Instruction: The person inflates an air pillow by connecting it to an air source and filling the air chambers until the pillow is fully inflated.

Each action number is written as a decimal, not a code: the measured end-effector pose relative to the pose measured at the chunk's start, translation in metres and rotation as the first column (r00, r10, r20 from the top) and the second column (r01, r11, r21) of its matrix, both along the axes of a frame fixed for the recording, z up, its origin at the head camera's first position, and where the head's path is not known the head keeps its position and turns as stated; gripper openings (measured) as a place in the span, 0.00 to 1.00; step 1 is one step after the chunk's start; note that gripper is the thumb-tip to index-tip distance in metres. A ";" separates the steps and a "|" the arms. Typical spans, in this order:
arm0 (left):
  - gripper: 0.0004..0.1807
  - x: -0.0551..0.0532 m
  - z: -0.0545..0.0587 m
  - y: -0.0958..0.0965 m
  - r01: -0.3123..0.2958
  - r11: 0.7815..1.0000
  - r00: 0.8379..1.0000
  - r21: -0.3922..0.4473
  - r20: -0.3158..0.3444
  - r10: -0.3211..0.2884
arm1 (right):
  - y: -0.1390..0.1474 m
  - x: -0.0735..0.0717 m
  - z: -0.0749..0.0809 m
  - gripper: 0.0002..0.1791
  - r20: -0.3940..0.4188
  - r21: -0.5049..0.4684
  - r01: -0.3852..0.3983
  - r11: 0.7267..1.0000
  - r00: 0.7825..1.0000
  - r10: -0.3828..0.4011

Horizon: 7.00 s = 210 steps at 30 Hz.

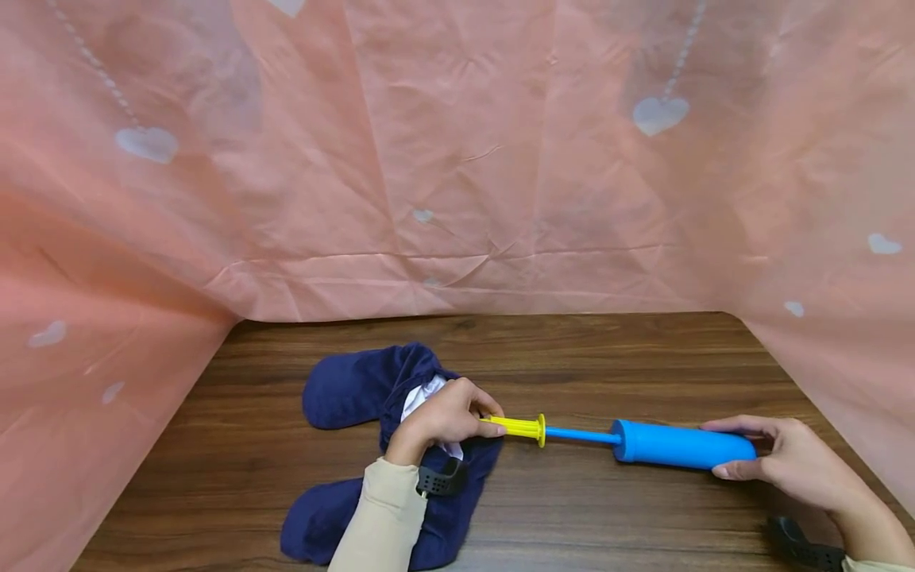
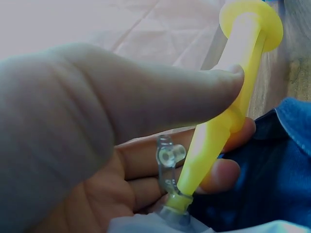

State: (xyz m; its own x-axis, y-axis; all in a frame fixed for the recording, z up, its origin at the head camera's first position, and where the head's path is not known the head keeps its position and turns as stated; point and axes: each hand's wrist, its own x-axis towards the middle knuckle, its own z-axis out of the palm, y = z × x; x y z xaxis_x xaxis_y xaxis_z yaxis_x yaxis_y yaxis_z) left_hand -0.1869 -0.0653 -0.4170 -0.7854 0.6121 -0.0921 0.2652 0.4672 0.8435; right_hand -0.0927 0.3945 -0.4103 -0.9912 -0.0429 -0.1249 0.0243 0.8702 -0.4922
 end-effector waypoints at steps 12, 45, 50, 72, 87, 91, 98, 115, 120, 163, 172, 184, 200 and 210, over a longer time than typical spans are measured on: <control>0.02 0.001 0.001 0.001 -0.009 1.000 1.000 0.019 -0.002 0.009 | 0.009 0.002 0.001 0.35 -0.025 0.032 0.038 0.999 0.999 -0.037; 0.02 0.000 0.002 0.003 0.015 1.000 0.997 -0.021 -0.071 -0.017 | -0.106 -0.003 -0.007 0.28 -0.148 -0.082 -0.019 0.996 0.989 0.007; 0.02 0.002 0.002 0.002 0.000 0.999 0.998 -0.044 -0.063 -0.003 | -0.090 -0.004 -0.006 0.29 -0.156 -0.062 -0.065 0.996 0.986 0.054; 0.03 0.003 0.010 -0.002 -0.031 0.989 0.973 -0.147 -0.230 -0.003 | 0.002 0.001 -0.003 0.35 -0.115 0.052 0.056 0.997 0.992 -0.050; 0.02 0.003 0.007 0.000 -0.027 0.995 0.978 -0.096 -0.210 0.007 | -0.054 -0.002 -0.004 0.29 -0.193 -0.005 -0.005 1.000 0.981 0.004; 0.03 0.002 0.006 0.000 -0.026 0.996 0.981 -0.080 -0.196 0.010 | -0.072 -0.002 -0.007 0.28 -0.219 -0.037 -0.012 0.999 0.976 0.004; 0.02 0.001 0.005 0.001 -0.026 0.998 0.984 -0.061 -0.176 0.015 | -0.097 -0.002 -0.011 0.28 -0.230 -0.087 -0.035 0.996 0.973 0.014; 0.02 0.004 0.004 0.002 -0.043 0.998 0.987 -0.041 -0.155 0.036 | -0.053 -0.003 -0.007 0.31 -0.171 -0.048 -0.012 0.999 0.985 0.003; 0.02 0.004 0.003 0.000 -0.042 0.998 0.989 -0.053 -0.145 0.034 | -0.017 -0.001 -0.005 0.34 -0.119 -0.009 0.036 0.999 0.992 -0.037; 0.03 0.006 0.009 -0.002 -0.031 0.999 0.993 -0.018 -0.111 0.029 | -0.107 0.000 -0.012 0.27 -0.294 -0.049 -0.104 0.993 0.952 0.085; 0.03 0.006 0.010 -0.001 -0.012 0.999 0.993 -0.036 -0.118 0.008 | -0.093 0.000 -0.006 0.29 -0.195 -0.088 -0.105 0.991 0.977 0.086; 0.02 0.001 0.009 -0.007 -0.015 1.000 0.996 -0.012 -0.086 0.013 | -0.012 0.003 0.001 0.33 -0.100 0.036 0.037 0.999 0.994 -0.033; 0.01 0.001 0.009 -0.011 -0.054 0.998 0.994 -0.012 -0.097 0.053 | -0.046 -0.004 -0.003 0.29 -0.192 0.015 0.019 1.000 0.981 -0.016; 0.01 0.006 0.013 -0.010 -0.057 0.998 0.987 -0.039 -0.151 0.051 | -0.074 -0.002 -0.008 0.29 -0.202 -0.048 0.018 0.999 0.979 -0.027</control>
